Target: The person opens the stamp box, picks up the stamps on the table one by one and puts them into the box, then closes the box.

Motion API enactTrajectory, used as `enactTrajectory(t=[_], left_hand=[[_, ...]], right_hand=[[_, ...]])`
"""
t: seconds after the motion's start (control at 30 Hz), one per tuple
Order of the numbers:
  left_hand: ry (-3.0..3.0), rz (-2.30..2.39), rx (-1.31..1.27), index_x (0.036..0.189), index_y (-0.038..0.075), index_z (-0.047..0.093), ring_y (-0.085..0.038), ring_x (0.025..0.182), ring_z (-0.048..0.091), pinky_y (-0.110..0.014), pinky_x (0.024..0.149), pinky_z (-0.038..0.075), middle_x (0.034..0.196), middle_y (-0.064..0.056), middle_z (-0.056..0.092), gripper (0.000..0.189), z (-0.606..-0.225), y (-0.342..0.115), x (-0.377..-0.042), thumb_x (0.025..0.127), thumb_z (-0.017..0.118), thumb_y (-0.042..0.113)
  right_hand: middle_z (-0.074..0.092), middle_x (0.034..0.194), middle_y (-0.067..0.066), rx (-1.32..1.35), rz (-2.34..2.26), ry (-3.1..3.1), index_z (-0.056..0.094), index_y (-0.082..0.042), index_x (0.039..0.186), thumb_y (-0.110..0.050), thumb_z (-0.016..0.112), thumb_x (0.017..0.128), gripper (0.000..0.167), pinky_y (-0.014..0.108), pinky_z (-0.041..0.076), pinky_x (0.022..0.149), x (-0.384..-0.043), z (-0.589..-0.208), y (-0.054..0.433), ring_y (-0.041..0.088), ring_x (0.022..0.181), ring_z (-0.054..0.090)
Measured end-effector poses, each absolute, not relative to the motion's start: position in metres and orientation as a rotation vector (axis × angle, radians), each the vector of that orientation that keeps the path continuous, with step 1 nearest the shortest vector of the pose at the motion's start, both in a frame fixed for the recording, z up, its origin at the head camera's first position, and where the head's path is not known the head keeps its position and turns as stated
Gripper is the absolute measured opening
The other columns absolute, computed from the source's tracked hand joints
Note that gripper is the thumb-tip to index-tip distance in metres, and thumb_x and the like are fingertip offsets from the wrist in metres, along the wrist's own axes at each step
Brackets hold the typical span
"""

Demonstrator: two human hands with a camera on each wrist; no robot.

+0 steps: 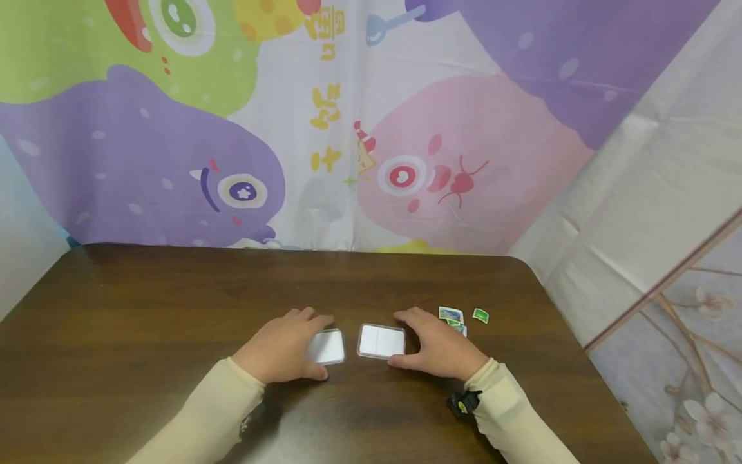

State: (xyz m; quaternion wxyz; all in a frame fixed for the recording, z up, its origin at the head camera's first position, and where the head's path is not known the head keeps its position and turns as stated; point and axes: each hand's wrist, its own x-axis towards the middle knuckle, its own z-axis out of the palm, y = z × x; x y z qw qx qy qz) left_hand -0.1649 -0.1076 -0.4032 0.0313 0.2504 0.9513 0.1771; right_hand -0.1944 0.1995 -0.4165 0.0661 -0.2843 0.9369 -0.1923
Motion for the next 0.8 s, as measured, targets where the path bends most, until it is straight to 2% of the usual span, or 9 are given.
enactTrajectory(t=[0.2,0.4,0.57,0.8], left_hand=[[2.961,0.515,0.771,0.136,0.006,0.063,-0.029,0.102,0.060,-0.045,0.078,0.053,0.121,-0.011,0.064,0.078,-0.4046,-0.1020,-0.1654,0.071,0.092,0.039],[2.991,0.490,0.806,0.126,0.004,0.067,-0.025,0.093,0.060,-0.042,0.071,0.053,0.110,-0.010,0.065,0.069,-0.4030,-0.1006,-0.1648,0.071,0.093,0.036],[2.993,0.479,0.824,0.118,0.005,0.070,-0.023,0.088,0.059,-0.040,0.068,0.053,0.103,-0.007,0.064,0.060,-0.4028,-0.1001,-0.1652,0.071,0.093,0.035],[2.980,0.456,0.844,0.117,0.004,0.070,-0.022,0.086,0.058,-0.039,0.067,0.054,0.102,-0.007,0.063,0.058,-0.4039,-0.0992,-0.1678,0.073,0.092,0.034]], right_hand=[[0.061,0.133,0.008,-0.960,-0.541,2.829,0.054,-0.004,0.144,-0.043,0.085,0.084,0.078,0.042,0.052,0.094,-0.1934,-0.4182,0.1973,0.019,0.112,0.058],[0.062,0.131,0.008,-1.004,-0.486,2.854,0.057,-0.004,0.142,-0.036,0.085,0.086,0.071,0.041,0.052,0.095,-0.1931,-0.4191,0.1960,0.020,0.114,0.059],[0.062,0.131,0.008,-0.996,-0.466,2.848,0.057,-0.005,0.142,-0.035,0.085,0.086,0.070,0.043,0.052,0.095,-0.1928,-0.4176,0.1953,0.022,0.115,0.058],[0.063,0.127,0.005,-1.010,-0.450,2.837,0.061,-0.010,0.138,-0.034,0.084,0.088,0.061,0.040,0.054,0.089,-0.1926,-0.4176,0.1954,0.019,0.110,0.059]])
